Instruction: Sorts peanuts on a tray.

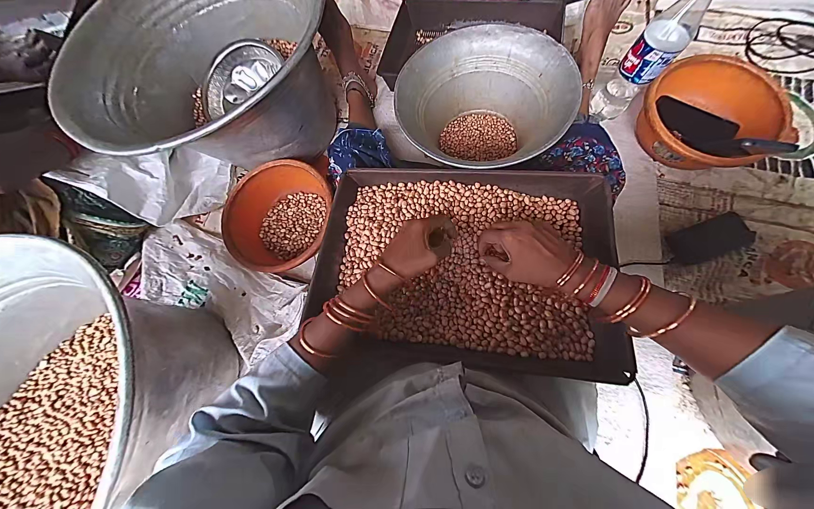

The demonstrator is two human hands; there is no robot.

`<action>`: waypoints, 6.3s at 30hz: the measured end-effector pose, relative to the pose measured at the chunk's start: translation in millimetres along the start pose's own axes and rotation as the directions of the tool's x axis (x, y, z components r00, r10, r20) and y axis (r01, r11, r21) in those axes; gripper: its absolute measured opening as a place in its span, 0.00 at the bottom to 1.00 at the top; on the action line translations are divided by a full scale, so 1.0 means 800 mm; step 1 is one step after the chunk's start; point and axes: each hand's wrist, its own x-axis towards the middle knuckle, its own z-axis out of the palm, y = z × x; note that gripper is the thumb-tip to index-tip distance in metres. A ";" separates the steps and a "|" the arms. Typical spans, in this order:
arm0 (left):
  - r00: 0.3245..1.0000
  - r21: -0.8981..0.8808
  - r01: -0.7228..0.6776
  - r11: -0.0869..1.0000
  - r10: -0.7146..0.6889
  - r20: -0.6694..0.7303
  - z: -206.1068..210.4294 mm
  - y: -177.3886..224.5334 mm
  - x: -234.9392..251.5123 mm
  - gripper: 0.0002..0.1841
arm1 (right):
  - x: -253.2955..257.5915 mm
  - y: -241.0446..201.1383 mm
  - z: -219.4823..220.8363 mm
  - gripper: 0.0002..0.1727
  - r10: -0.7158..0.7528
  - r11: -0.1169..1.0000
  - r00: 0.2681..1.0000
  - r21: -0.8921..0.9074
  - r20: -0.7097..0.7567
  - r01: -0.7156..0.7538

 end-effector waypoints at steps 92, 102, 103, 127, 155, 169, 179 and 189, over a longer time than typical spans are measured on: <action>0.823 0.500 0.310 0.809 -0.491 0.285 0.027 0.093 -0.029 0.40 | -0.006 -0.006 -0.040 0.44 0.409 0.913 0.766 -0.216 0.496 -0.347; 0.998 -0.080 0.036 0.996 -0.040 -0.044 -0.013 0.060 -0.012 0.25 | -0.019 0.033 -0.066 0.14 0.164 0.974 0.984 0.150 0.064 -0.172; 0.997 0.000 0.018 1.000 -0.018 -0.077 -0.022 0.055 -0.013 0.20 | -0.021 0.039 -0.066 0.12 0.137 0.983 0.991 0.127 -0.013 -0.134; 0.994 0.365 -0.107 0.925 0.102 0.033 0.013 0.051 0.013 0.10 | -0.021 0.036 -0.031 0.07 0.077 0.986 0.990 -0.153 0.116 -0.059; 0.879 -0.139 -0.038 0.990 0.099 0.467 -0.015 0.037 -0.053 0.17 | -0.019 0.041 -0.056 0.07 0.296 0.939 0.921 -0.257 0.255 -0.230; 0.994 0.250 0.049 0.967 -0.022 -0.110 -0.029 0.010 -0.092 0.15 | -0.014 0.038 -0.045 0.08 0.359 0.919 0.881 -0.281 0.309 -0.276; 0.993 0.403 0.027 0.915 -0.071 0.093 0.029 0.016 -0.086 0.09 | -0.026 0.007 -0.070 0.08 0.246 0.815 0.969 0.537 0.022 -0.219; 0.997 0.233 0.015 0.972 -0.031 0.066 0.019 0.007 -0.083 0.07 | -0.034 -0.008 -0.028 0.03 -0.181 0.973 0.967 -0.110 0.178 0.202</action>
